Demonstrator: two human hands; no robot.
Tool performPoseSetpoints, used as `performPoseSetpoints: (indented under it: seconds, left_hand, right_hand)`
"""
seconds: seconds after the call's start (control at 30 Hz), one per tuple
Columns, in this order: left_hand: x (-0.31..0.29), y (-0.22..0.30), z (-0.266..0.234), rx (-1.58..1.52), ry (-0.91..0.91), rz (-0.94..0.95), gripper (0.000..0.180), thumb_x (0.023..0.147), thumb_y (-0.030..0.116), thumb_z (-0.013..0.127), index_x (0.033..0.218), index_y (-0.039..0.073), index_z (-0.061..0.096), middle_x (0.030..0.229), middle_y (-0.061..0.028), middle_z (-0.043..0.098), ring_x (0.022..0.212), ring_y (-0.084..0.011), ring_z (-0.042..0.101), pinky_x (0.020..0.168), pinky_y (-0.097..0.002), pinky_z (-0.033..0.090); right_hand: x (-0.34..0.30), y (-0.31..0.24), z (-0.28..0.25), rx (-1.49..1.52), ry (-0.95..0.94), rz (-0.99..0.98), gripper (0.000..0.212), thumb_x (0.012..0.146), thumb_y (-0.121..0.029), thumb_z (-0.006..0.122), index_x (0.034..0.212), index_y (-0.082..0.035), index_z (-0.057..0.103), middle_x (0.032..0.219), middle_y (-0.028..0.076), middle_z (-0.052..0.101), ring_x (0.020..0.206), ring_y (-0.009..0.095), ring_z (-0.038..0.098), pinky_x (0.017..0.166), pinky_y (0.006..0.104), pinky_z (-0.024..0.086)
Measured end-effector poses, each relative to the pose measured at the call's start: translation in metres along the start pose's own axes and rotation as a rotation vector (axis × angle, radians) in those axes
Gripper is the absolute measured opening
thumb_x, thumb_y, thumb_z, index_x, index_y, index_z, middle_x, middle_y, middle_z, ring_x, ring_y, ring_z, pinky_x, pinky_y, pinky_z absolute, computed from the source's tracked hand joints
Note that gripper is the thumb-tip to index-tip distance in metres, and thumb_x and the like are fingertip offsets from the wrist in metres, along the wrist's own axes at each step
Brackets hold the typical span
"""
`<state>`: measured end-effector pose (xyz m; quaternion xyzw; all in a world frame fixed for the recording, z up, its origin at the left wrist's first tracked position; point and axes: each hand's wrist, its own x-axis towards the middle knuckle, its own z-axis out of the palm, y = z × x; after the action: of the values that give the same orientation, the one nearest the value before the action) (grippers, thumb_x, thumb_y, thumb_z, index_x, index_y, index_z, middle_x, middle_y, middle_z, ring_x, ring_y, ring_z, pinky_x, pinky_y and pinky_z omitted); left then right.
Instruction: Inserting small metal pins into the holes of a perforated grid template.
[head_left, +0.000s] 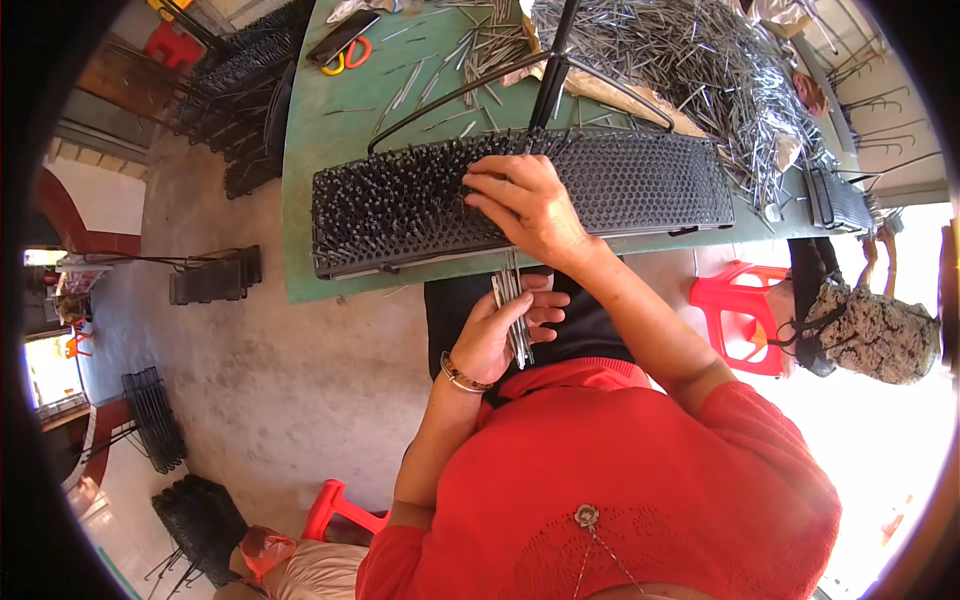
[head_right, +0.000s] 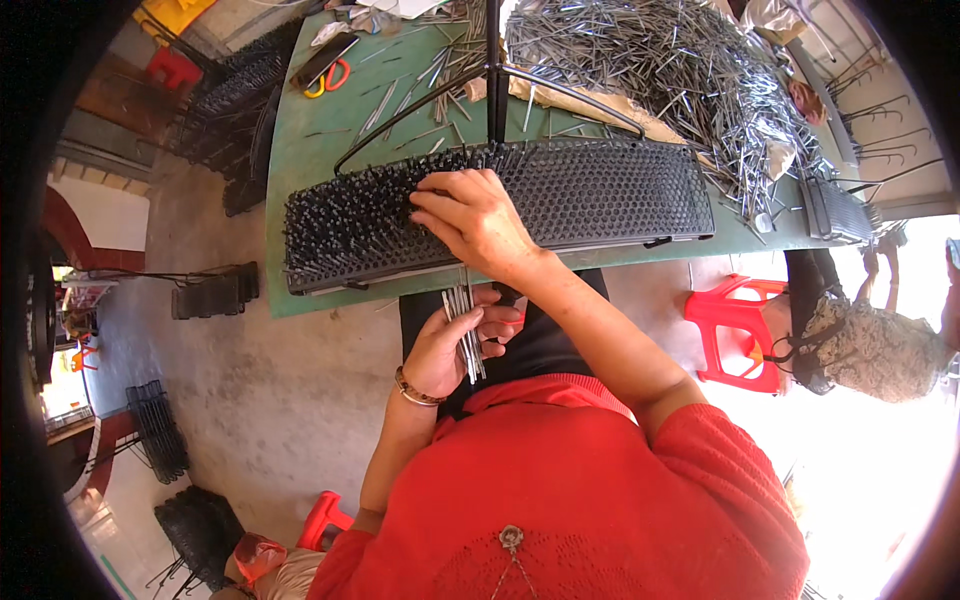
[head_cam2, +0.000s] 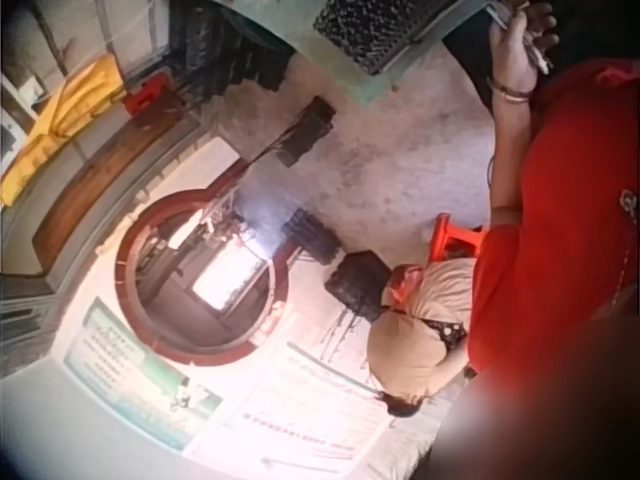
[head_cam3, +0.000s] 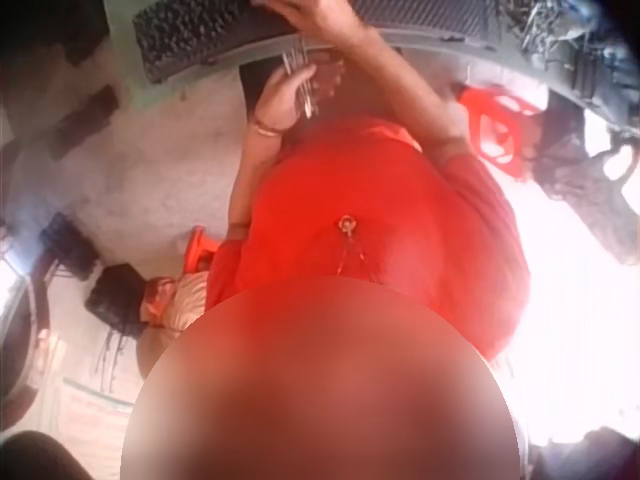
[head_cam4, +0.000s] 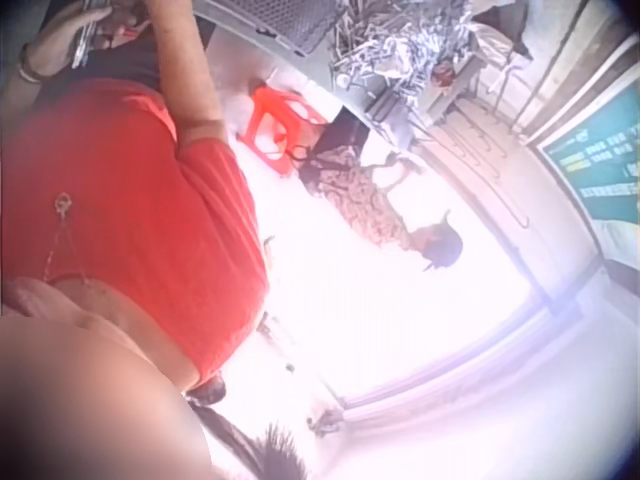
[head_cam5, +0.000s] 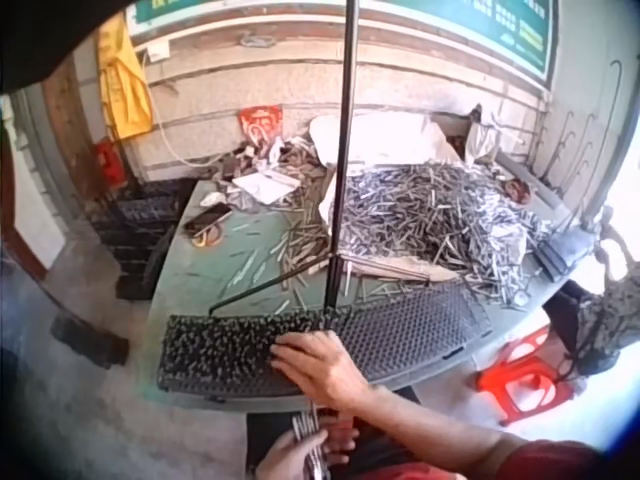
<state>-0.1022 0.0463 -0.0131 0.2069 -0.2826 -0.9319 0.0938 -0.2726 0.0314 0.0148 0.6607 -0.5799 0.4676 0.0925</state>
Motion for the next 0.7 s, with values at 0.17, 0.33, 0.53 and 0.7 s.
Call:
performPoseSetpoints:
  seconds: [0.17,0.33,0.53,0.7]
  left_hand:
    - [0.003,0.012,0.007,-0.02,-0.021,0.051,0.03,0.097,0.016,0.046,0.121,-0.001,0.047,0.112,-0.02,0.061,0.095,-0.0223,0.063,0.077,-0.0341,0.055]
    - [0.02,0.013,0.02,0.048,-0.092,0.064,0.03,0.097,0.016,0.045,0.121,-0.001,0.047,0.11,-0.0189,0.061,0.096,-0.0224,0.062,0.078,-0.0342,0.055]
    - [0.037,-0.003,0.036,0.115,-0.104,0.004,0.03,0.097,0.017,0.045,0.123,0.0,0.046,0.11,-0.0175,0.061,0.097,-0.0221,0.062,0.078,-0.0338,0.055]
    - [0.056,-0.007,0.046,0.105,-0.035,-0.084,0.03,0.097,0.019,0.048,0.121,0.0,0.048,0.109,-0.0171,0.062,0.095,-0.0212,0.063,0.075,-0.0331,0.056]
  right_hand:
    - [-0.01,-0.008,-0.035,0.383,-0.081,0.392,0.019,0.084,-0.016,0.068,0.094,0.001,0.067,0.089,0.009,0.064,0.079,0.018,0.062,0.068,0.0287,0.05]
    - [-0.03,-0.01,-0.059,0.601,-0.357,0.831,0.024,0.087,-0.021,0.067,0.09,0.003,0.067,0.076,0.005,0.064,0.068,0.009,0.057,0.059,0.0255,0.047]
    - [-0.054,0.005,-0.078,0.806,-0.305,1.103,0.023,0.086,-0.02,0.068,0.086,0.003,0.066,0.068,0.001,0.062,0.063,0.004,0.053,0.053,0.0206,0.042]
    - [-0.059,0.02,-0.102,0.805,-0.038,1.088,0.02,0.09,-0.018,0.063,0.095,0.001,0.065,0.081,0.005,0.067,0.071,0.006,0.056,0.063,0.0212,0.045]
